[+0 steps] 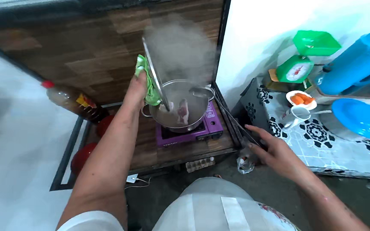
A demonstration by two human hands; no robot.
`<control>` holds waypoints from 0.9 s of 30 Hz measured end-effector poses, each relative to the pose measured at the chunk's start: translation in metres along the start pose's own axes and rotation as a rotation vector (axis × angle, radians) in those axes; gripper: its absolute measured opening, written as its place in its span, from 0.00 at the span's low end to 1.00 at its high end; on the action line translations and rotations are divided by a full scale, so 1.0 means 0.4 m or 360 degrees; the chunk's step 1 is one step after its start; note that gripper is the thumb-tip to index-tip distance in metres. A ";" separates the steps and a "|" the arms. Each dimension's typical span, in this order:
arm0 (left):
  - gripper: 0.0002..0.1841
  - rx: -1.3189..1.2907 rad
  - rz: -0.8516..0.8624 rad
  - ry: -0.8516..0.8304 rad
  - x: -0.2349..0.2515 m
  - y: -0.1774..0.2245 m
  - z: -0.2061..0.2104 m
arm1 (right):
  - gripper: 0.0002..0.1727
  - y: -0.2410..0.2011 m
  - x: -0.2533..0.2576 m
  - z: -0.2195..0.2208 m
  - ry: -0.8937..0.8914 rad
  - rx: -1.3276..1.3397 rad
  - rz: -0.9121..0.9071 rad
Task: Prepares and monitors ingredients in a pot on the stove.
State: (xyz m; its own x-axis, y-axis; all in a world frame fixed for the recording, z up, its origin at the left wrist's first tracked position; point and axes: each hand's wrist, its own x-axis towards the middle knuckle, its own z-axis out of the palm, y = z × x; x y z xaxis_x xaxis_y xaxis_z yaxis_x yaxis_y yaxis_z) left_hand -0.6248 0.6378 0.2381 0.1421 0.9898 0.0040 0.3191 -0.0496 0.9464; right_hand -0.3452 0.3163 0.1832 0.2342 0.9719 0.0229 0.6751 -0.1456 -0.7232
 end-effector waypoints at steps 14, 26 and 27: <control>0.29 -0.0248 -0.0020 0.0065 -0.032 -0.073 -0.091 | 0.26 -0.224 0.308 0.149 -0.0351 -0.0788 -0.0006; 0.29 -0.0293 0.0083 0.0127 -0.039 -0.065 -0.112 | 0.25 -0.263 0.222 0.116 -0.0367 -0.0688 0.0027; 0.29 -0.0291 0.0077 0.0128 -0.039 -0.060 -0.105 | 0.25 -0.263 0.244 0.129 -0.0365 -0.0678 0.0047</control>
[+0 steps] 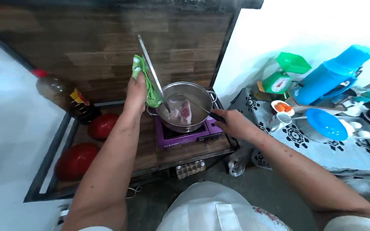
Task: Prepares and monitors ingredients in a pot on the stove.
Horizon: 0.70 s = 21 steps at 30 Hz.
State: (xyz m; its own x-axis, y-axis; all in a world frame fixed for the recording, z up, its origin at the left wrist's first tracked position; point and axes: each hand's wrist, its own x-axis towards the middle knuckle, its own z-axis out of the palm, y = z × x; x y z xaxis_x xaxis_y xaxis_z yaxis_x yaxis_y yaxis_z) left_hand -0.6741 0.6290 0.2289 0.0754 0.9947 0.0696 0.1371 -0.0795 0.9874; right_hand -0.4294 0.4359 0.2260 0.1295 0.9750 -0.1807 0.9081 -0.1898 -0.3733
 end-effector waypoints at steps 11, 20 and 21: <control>0.26 -0.0011 0.0084 -0.0067 -0.016 -0.002 0.008 | 0.25 0.024 0.030 -0.045 -0.0332 0.0305 0.0034; 0.25 -0.0040 0.0108 0.0031 -0.009 0.015 -0.021 | 0.24 0.076 -0.112 -0.120 -0.0369 0.0312 -0.0096; 0.25 -0.0054 0.0108 0.0023 -0.013 0.017 -0.019 | 0.24 0.083 -0.125 -0.121 -0.0282 0.0179 -0.0160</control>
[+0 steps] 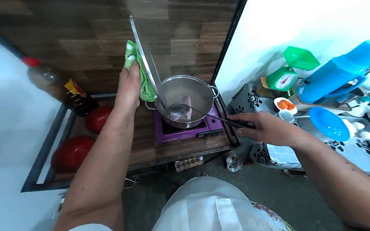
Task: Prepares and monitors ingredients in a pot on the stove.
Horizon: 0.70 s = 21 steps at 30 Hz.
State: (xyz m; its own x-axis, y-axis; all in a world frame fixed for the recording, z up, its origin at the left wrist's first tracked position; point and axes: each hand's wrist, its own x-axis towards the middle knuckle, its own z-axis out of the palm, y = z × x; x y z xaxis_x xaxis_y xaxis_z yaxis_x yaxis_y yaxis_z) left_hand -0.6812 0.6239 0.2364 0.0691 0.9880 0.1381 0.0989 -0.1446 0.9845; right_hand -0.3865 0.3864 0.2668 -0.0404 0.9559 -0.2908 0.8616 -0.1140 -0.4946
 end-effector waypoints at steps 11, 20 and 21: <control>0.24 -0.0062 -0.0034 -0.0209 -0.013 -0.025 0.056 | 0.25 -0.024 -0.013 0.022 0.0151 -0.0604 0.0141; 0.24 -0.0038 -0.0035 -0.0214 -0.027 -0.011 0.076 | 0.24 -0.025 0.003 0.040 0.0370 -0.0742 0.0097; 0.24 -0.0039 -0.0026 -0.0208 -0.030 -0.008 0.076 | 0.24 -0.020 0.017 0.032 0.0393 -0.0734 0.0111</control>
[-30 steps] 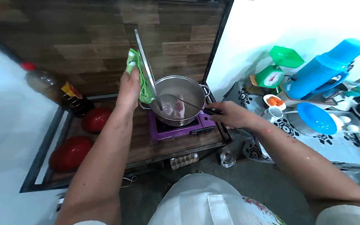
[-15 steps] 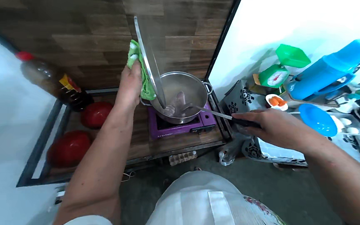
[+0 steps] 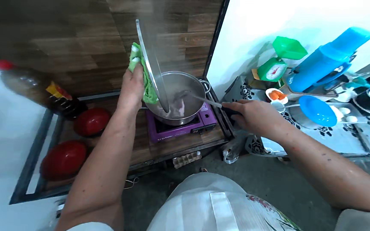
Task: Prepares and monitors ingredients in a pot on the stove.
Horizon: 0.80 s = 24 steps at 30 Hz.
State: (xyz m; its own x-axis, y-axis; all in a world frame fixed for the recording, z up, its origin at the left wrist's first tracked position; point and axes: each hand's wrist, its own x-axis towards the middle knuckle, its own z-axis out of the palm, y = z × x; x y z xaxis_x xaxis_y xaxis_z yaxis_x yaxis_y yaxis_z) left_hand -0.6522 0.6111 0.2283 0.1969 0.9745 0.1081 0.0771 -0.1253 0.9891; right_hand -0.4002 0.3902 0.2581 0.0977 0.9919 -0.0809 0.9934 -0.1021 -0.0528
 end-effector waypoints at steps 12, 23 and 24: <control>0.26 0.0136 0.0026 -0.0010 -0.012 -0.008 0.013 | 0.22 -0.007 0.280 -0.041 -0.0239 -0.0093 -0.0068; 0.25 0.0167 0.0061 0.0034 -0.016 -0.023 0.001 | 0.21 0.036 0.251 -0.153 -0.0321 -0.0277 -0.0194; 0.24 0.0169 0.0055 0.0041 -0.014 -0.022 0.005 | 0.21 0.038 0.257 -0.146 -0.0318 -0.0269 -0.0202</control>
State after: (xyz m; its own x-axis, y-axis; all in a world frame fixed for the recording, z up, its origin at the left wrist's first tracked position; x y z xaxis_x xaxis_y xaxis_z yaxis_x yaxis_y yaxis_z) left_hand -0.6521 0.6063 0.2187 0.1760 0.9735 0.1457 0.1742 -0.1765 0.9688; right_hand -0.3714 0.4949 0.3071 -0.0253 0.9597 -0.2799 0.9945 0.0526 0.0903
